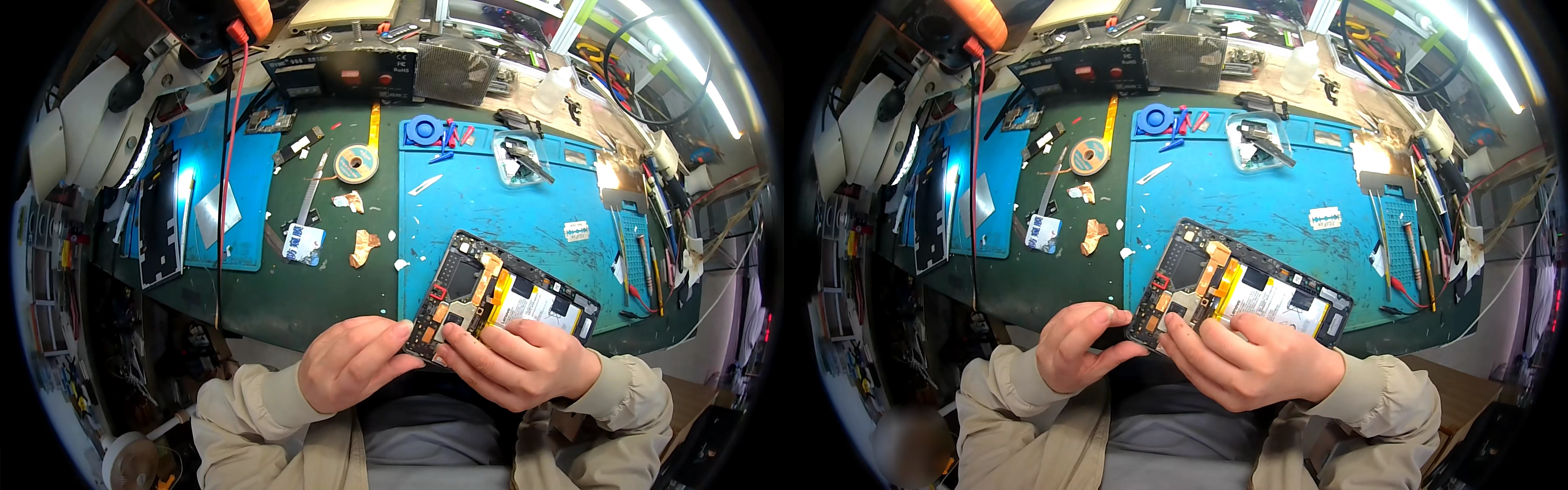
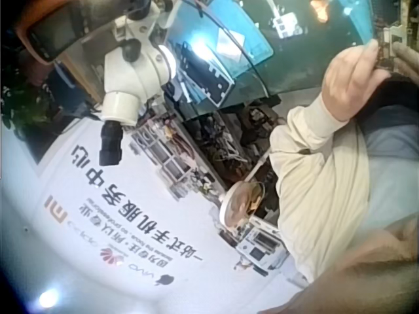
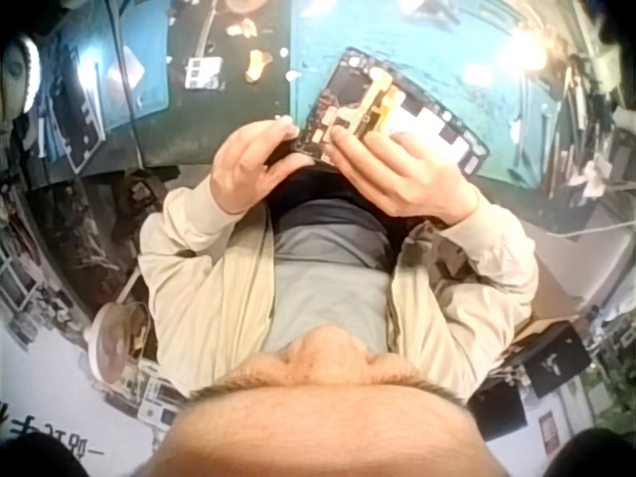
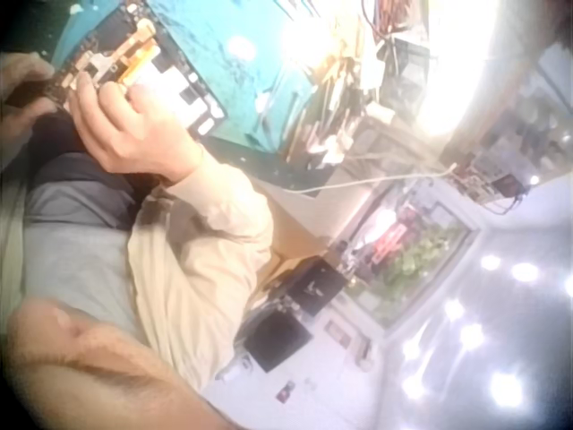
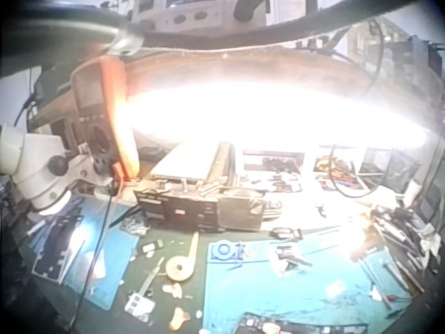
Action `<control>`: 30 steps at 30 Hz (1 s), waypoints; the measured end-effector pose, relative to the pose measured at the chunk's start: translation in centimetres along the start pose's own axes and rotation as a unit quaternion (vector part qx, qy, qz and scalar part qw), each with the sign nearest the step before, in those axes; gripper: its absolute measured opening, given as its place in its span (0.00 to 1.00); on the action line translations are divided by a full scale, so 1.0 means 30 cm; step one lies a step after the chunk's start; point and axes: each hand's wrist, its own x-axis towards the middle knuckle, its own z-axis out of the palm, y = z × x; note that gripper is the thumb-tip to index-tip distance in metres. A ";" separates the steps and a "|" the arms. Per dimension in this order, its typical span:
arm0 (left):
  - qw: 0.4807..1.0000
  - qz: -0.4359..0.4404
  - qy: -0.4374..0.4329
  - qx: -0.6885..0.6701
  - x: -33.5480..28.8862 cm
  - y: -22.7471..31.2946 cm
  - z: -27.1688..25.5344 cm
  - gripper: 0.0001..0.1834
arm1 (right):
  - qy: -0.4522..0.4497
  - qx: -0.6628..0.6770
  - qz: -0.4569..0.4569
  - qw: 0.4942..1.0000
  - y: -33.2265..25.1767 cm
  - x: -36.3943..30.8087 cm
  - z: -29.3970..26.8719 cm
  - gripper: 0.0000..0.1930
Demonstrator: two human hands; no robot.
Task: The person uses a soldering iron to work on a small circuit board component. They then reassemble a tablet device by connecting internal ribbon cables and placing the screen assembly back onto the main chassis. Finally, the person connects a charging cable to the device to test its functionality.
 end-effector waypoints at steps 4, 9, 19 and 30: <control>1.000 -0.001 0.002 -0.005 0.004 0.003 -0.002 0.38 | -0.012 -0.005 -0.007 1.000 0.003 0.001 -0.006 0.17; 1.000 -0.001 0.003 -0.006 0.002 0.004 -0.001 0.38 | -0.011 -0.008 -0.011 1.000 0.006 0.002 -0.002 0.17; 1.000 0.004 -0.001 0.002 0.010 0.006 -0.004 0.37 | 0.005 -0.015 -0.030 0.999 0.008 -0.003 0.009 0.17; 1.000 -0.017 -0.002 0.002 -0.001 0.008 0.002 0.38 | -0.010 0.021 -0.012 1.000 0.005 0.007 0.003 0.18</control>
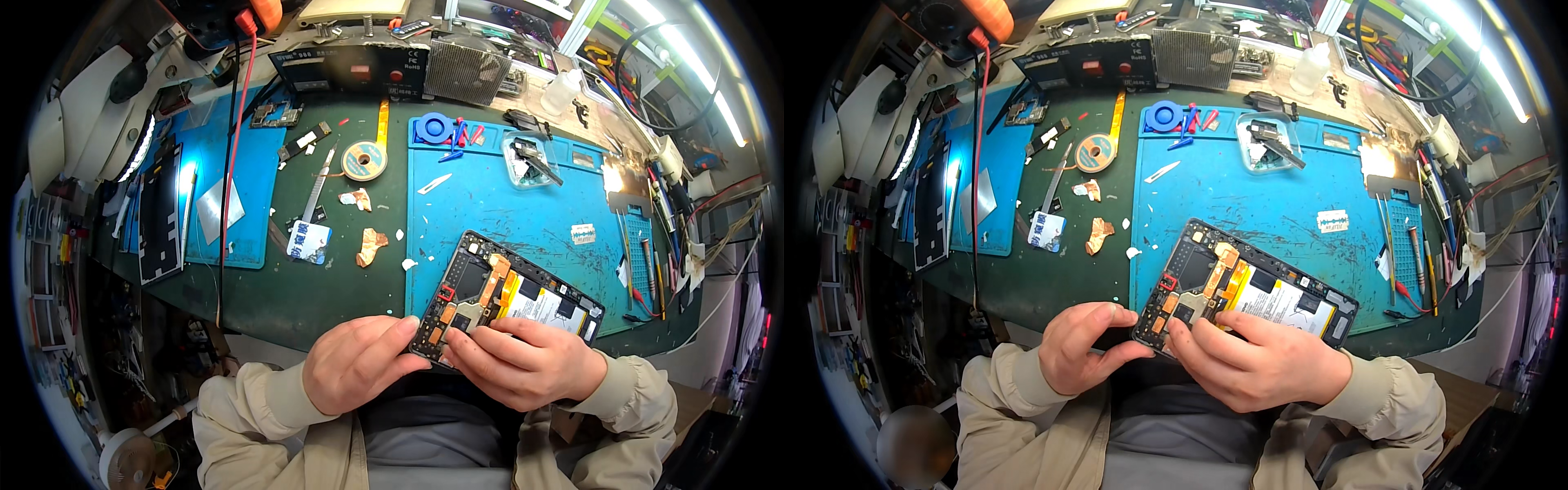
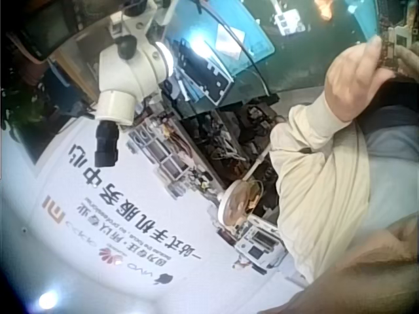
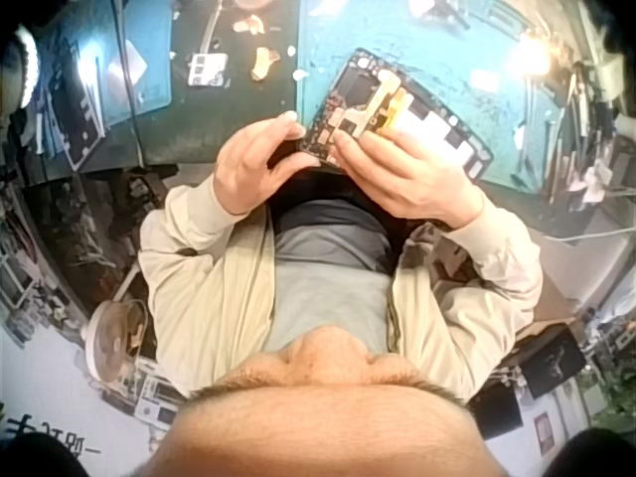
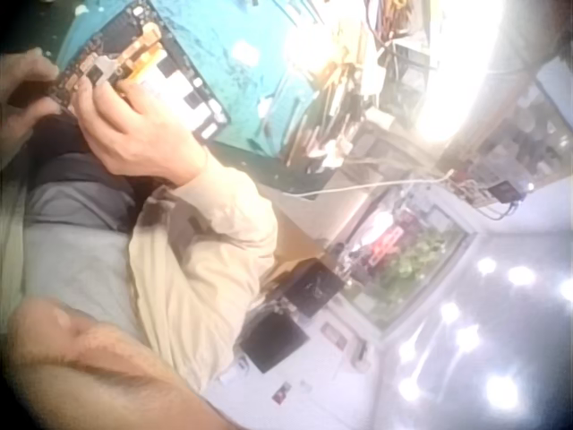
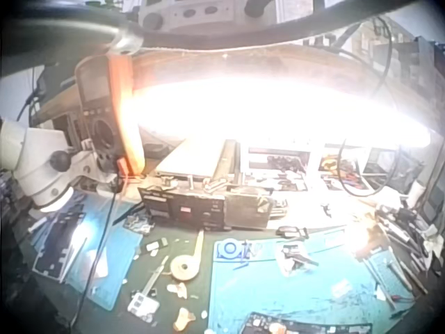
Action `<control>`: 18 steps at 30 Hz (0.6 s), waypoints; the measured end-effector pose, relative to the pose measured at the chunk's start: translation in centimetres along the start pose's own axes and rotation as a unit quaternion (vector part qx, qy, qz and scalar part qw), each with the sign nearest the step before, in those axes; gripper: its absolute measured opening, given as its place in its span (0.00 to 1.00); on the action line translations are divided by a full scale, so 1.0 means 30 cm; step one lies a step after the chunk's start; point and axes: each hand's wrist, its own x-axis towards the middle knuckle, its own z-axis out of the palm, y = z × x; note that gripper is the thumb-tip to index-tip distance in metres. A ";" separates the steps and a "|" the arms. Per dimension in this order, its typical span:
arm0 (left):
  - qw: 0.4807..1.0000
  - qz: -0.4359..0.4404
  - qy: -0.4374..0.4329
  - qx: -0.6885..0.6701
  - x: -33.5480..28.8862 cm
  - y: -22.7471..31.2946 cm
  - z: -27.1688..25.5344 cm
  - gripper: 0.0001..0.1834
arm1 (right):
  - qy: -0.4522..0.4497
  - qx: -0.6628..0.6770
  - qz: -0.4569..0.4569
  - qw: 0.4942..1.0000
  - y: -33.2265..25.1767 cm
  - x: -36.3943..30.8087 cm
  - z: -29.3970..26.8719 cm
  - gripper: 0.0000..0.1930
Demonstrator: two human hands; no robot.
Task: The person uses a soldering iron to work on a small circuit board component. They then reassemble a tablet device by connecting internal ribbon cables and placing the screen assembly back onto the main chassis. Finally, the person connects a charging cable to the device to test its functionality.
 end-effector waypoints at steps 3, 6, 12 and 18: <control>1.000 -0.001 -0.001 0.001 -0.002 -0.001 0.000 0.38 | 0.003 0.012 0.006 1.000 -0.002 -0.005 0.004 0.18; 1.000 0.003 0.000 0.001 -0.004 -0.003 0.001 0.37 | -0.008 0.041 0.017 0.999 0.002 -0.004 -0.003 0.17; 0.998 0.040 -0.042 0.008 0.029 -0.004 -0.017 0.28 | -0.027 0.090 0.073 0.993 -0.011 -0.008 -0.030 0.16; 0.999 0.038 -0.036 0.007 0.029 0.001 -0.011 0.25 | -0.043 0.078 0.090 0.992 -0.026 -0.002 -0.047 0.17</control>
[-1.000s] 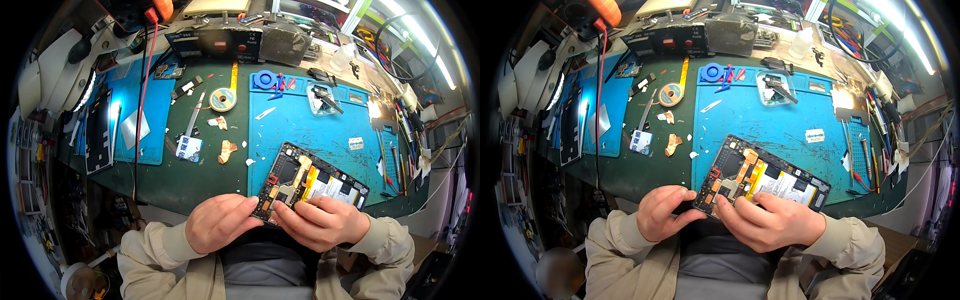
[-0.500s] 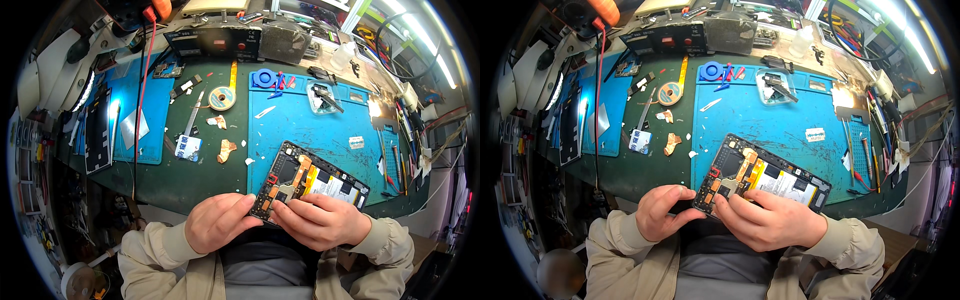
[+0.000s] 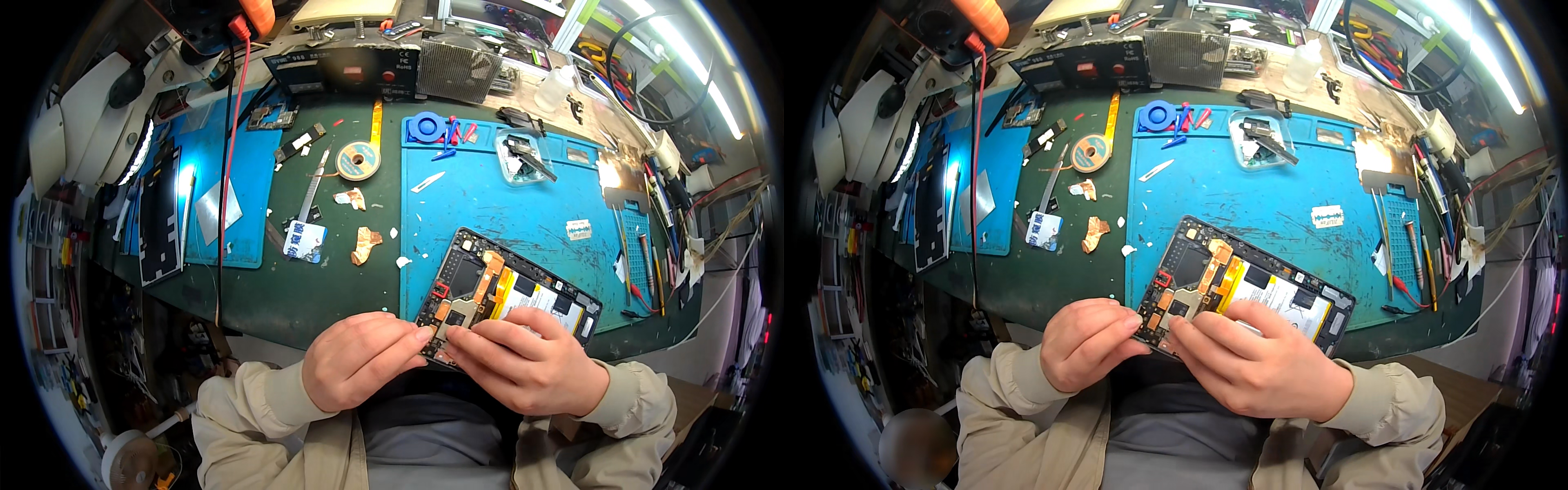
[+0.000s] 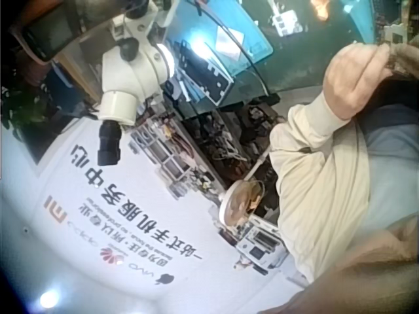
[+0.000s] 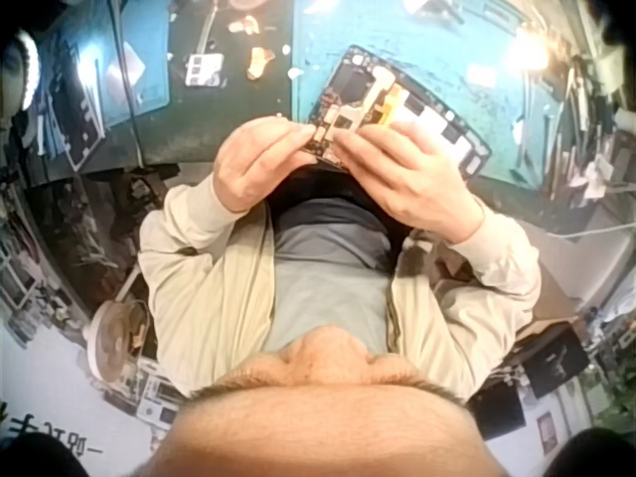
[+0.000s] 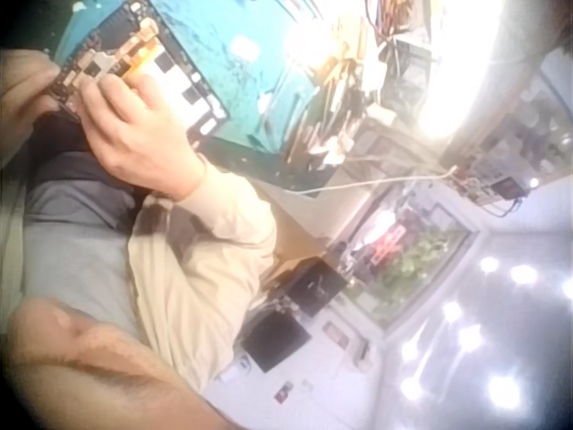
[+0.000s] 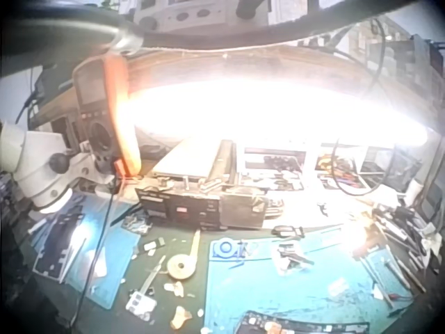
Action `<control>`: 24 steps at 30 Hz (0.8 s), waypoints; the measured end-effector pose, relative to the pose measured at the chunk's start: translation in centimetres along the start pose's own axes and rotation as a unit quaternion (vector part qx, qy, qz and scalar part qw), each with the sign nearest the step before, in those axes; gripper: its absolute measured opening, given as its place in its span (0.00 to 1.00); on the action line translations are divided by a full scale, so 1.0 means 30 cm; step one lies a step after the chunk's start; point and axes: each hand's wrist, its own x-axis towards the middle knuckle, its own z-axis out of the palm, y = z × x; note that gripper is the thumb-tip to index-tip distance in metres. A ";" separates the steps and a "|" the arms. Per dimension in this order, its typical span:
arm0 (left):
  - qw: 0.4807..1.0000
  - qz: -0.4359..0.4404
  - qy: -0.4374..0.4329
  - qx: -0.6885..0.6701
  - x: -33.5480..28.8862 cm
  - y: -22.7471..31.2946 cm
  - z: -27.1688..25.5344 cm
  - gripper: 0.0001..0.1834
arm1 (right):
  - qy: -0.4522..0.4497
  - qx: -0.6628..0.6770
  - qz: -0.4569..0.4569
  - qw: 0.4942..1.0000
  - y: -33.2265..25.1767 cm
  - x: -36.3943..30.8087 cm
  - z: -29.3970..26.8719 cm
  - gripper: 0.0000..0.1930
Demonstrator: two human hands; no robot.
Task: The person uses a soldering iron to work on a small circuit board component. They then reassemble a tablet device by connecting internal ribbon cables and placing the screen assembly back onto the main chassis. Finally, the person connects a charging cable to the device to test its functionality.
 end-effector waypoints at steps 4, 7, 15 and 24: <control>1.000 -0.001 0.001 0.006 -0.002 0.000 -0.001 0.25 | 0.002 -0.014 0.021 1.000 -0.027 0.003 0.005 0.18; 1.000 -0.004 0.006 0.009 0.001 0.001 0.002 0.25 | 0.013 -0.007 0.036 0.999 -0.034 0.009 0.018 0.18; 0.999 0.038 0.002 0.010 -0.015 -0.013 0.005 0.21 | 0.014 -0.033 0.025 0.999 -0.035 -0.003 0.024 0.19; 0.999 0.039 0.000 0.036 -0.006 -0.001 -0.001 0.20 | 0.021 -0.008 0.029 0.999 -0.028 0.005 0.021 0.18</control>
